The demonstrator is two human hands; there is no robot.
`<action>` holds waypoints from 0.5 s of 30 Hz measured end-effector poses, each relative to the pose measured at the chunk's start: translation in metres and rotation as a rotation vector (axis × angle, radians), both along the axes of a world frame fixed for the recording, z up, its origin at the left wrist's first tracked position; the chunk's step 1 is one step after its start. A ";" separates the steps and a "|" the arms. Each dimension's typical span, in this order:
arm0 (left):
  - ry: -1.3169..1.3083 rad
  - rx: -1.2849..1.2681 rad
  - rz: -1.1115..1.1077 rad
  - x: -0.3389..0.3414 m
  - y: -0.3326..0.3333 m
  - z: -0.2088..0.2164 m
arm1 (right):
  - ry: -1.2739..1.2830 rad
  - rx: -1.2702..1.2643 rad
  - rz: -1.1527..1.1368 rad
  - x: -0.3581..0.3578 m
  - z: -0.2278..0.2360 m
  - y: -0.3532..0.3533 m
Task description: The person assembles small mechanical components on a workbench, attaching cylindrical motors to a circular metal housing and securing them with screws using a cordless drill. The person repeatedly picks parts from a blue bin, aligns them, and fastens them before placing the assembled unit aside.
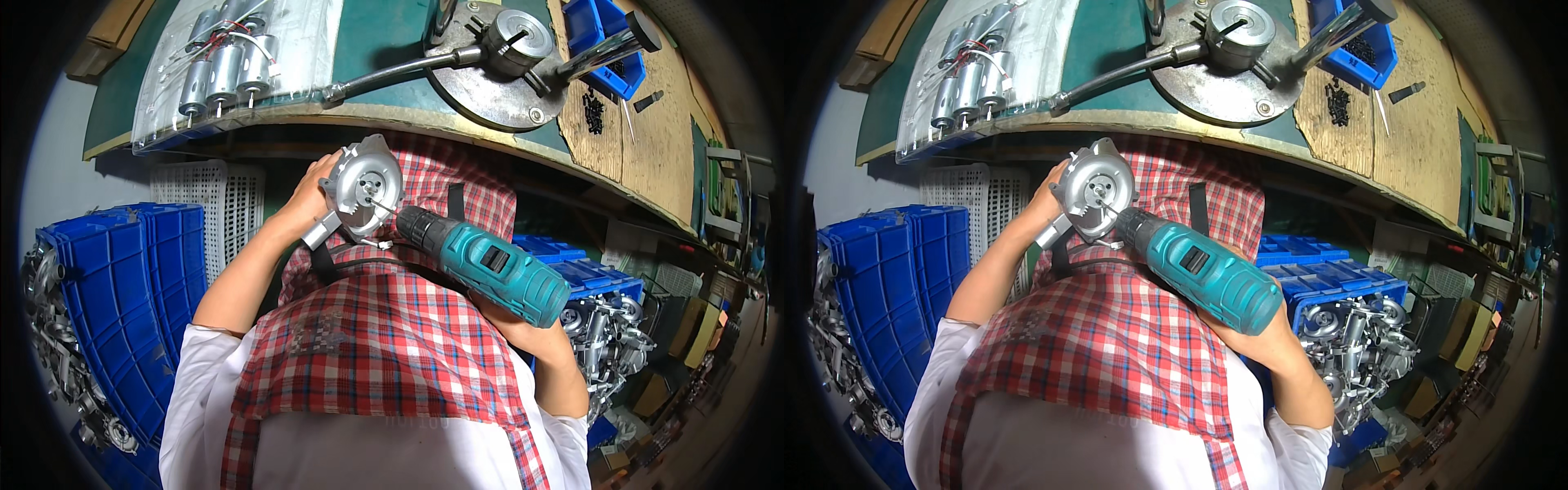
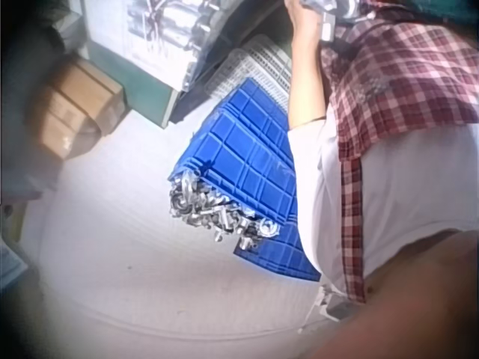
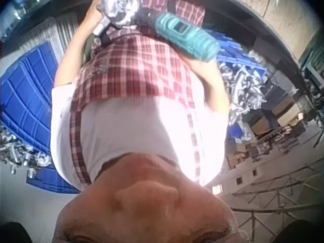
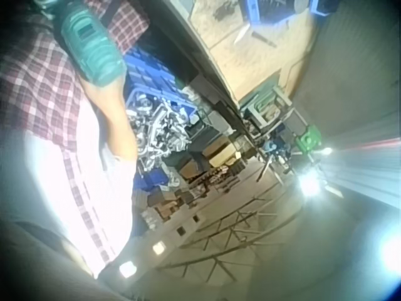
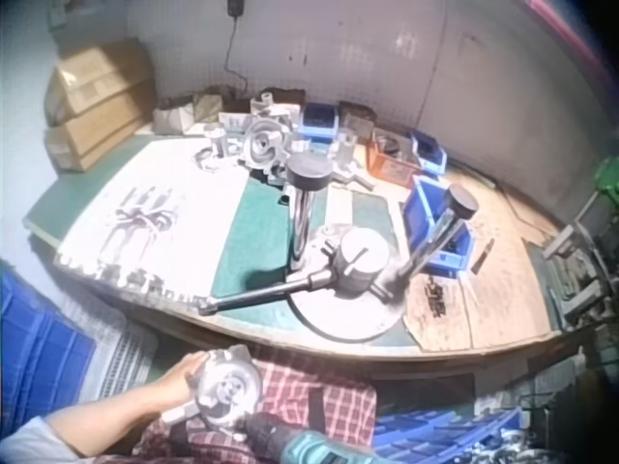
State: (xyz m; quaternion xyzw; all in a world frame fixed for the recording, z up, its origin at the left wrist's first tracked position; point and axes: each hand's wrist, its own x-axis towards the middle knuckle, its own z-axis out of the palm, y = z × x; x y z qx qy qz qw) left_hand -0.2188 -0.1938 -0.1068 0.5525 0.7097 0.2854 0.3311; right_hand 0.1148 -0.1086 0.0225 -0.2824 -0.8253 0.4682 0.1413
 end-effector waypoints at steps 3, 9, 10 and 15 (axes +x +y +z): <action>0.026 0.021 -0.016 0.000 0.000 0.001 | -0.004 -0.036 -0.004 -0.009 0.008 0.003; 0.047 0.056 -0.012 0.005 0.000 0.011 | -0.011 -0.030 0.003 -0.008 0.005 0.003; 0.042 0.068 -0.008 0.005 0.000 0.012 | -0.005 -0.012 0.006 -0.008 0.004 0.003; 0.085 0.116 -0.056 0.002 0.001 0.004 | -0.021 -0.041 0.007 -0.007 0.002 0.002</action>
